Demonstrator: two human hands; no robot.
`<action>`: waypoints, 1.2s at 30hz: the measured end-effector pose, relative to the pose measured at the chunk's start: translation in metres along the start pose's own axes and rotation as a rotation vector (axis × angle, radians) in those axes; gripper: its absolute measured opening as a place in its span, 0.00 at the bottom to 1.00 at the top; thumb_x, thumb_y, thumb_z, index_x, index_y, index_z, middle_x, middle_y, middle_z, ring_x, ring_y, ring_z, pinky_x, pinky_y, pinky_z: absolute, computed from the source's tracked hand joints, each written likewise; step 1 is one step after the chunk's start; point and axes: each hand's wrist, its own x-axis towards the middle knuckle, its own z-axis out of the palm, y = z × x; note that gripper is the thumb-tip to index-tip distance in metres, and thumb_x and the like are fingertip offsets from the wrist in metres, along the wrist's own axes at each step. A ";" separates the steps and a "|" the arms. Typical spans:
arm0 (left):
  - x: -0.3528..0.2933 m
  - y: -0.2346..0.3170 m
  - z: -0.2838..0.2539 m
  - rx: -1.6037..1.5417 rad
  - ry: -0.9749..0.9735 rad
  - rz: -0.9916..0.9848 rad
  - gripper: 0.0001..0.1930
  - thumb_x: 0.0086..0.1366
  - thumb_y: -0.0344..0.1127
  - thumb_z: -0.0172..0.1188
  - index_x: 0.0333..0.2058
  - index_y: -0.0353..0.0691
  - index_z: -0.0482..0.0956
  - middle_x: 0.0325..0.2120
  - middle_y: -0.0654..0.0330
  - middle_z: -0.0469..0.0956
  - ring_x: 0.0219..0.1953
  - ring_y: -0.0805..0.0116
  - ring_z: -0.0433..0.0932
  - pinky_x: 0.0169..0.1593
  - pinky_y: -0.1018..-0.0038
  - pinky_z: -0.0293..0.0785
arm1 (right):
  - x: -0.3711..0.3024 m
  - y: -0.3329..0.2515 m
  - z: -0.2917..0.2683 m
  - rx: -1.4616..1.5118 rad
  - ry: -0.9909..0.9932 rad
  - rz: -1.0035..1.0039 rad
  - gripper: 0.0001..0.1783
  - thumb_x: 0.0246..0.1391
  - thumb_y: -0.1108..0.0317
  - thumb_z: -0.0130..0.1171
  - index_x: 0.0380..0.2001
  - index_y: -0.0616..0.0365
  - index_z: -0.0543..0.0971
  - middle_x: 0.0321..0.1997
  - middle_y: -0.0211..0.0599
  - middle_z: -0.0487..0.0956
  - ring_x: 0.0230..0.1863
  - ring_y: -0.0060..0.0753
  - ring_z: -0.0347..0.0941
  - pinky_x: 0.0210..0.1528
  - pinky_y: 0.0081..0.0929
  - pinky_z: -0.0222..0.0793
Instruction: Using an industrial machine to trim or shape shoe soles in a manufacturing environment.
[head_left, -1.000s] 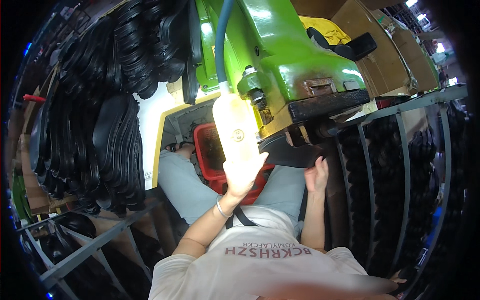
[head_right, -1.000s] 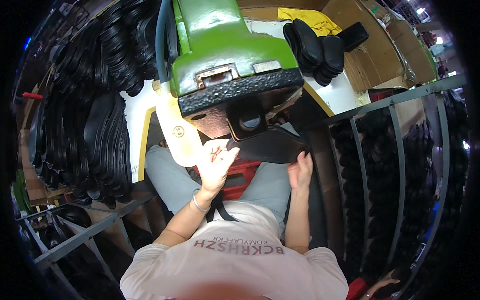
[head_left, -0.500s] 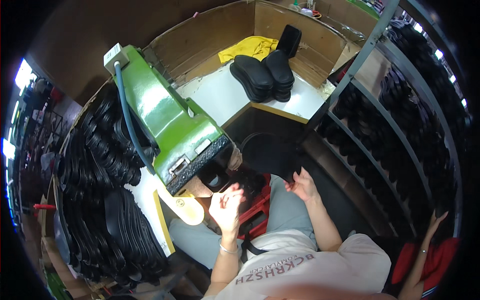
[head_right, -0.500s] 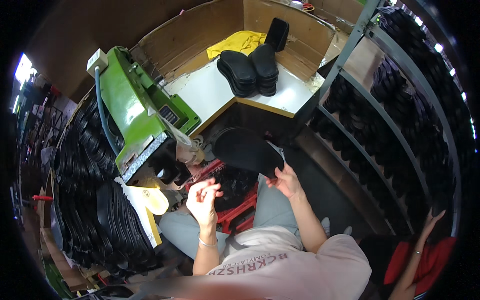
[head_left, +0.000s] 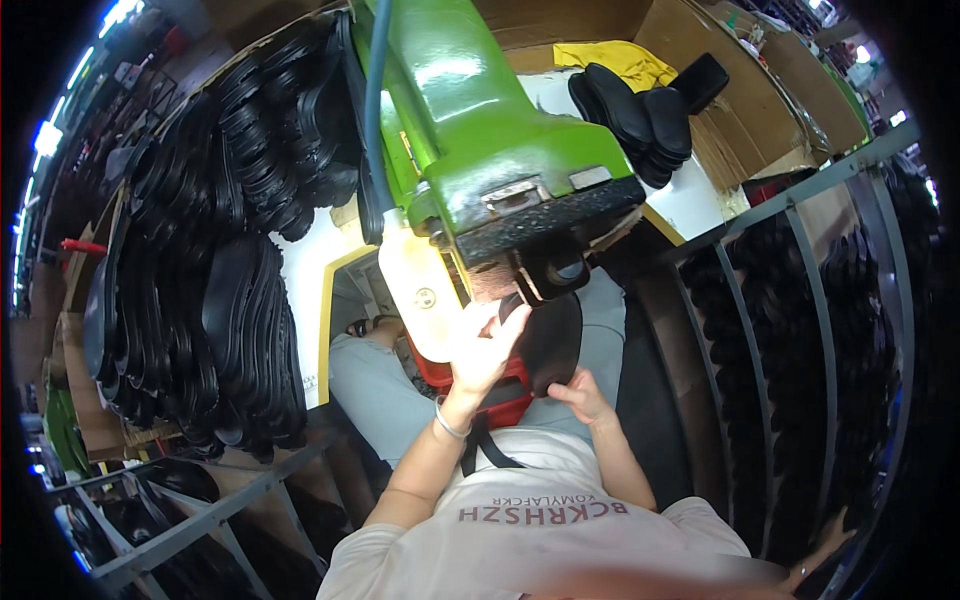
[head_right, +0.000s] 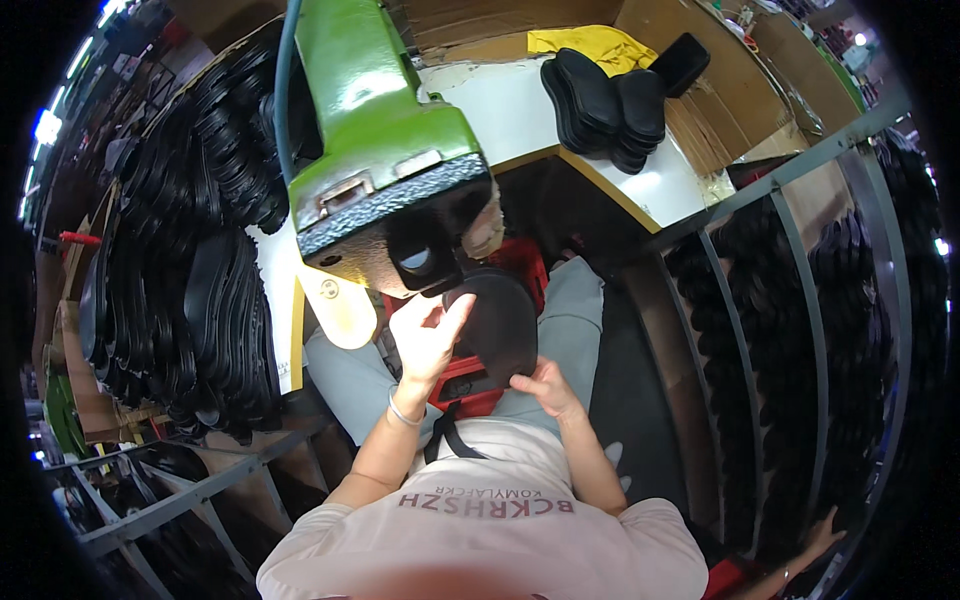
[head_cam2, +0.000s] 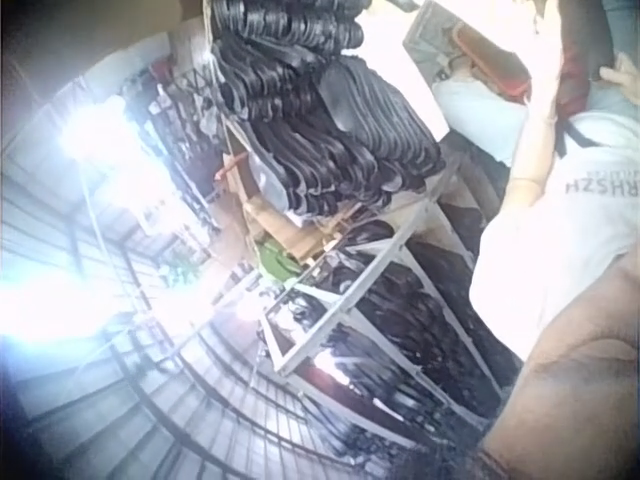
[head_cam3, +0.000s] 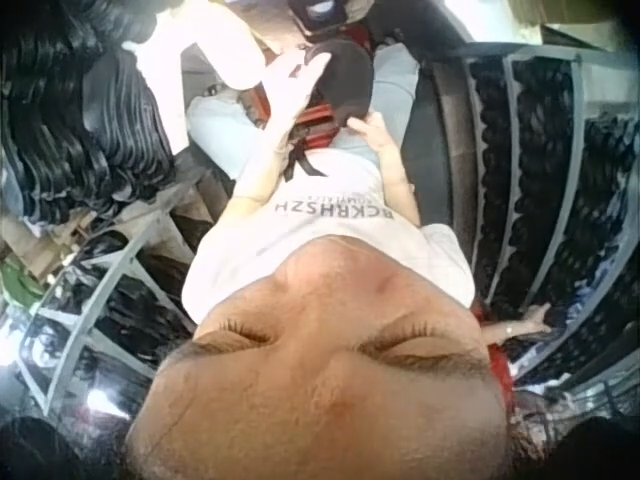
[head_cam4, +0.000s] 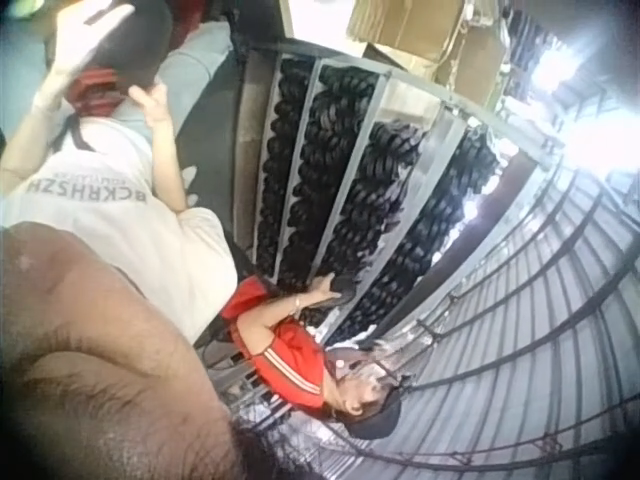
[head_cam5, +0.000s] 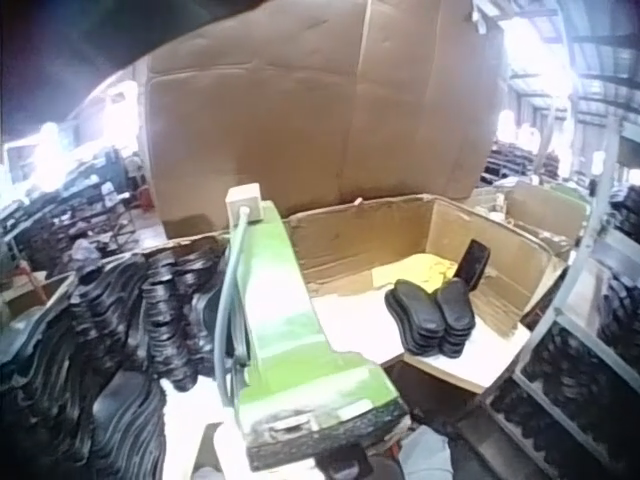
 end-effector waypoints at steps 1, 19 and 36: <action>0.001 0.000 -0.002 0.001 0.007 0.001 0.14 0.53 0.28 0.67 0.16 0.36 0.71 0.12 0.69 0.67 0.14 0.85 0.64 0.18 0.85 0.58 | -0.002 0.003 -0.002 -0.010 -0.077 0.077 0.20 0.47 0.76 0.63 0.45 0.65 0.74 0.44 0.35 0.77 0.45 0.25 0.72 0.50 0.25 0.67; -0.007 -0.012 0.032 -0.089 -0.656 -0.181 0.15 0.61 0.33 0.60 0.44 0.31 0.77 0.28 0.59 0.80 0.26 0.79 0.75 0.32 0.82 0.74 | 0.073 -0.220 -0.031 0.214 -0.017 -0.434 0.21 0.55 0.69 0.56 0.51 0.59 0.66 0.33 0.41 0.76 0.24 0.31 0.75 0.24 0.27 0.74; 0.190 0.087 -0.122 0.283 0.407 0.524 0.05 0.59 0.27 0.58 0.34 0.34 0.78 0.26 0.58 0.78 0.25 0.75 0.74 0.31 0.80 0.70 | 0.132 -0.218 -0.030 -0.272 0.585 -0.554 0.30 0.59 0.64 0.52 0.63 0.50 0.58 0.13 0.33 0.71 0.05 0.18 0.56 0.06 0.17 0.48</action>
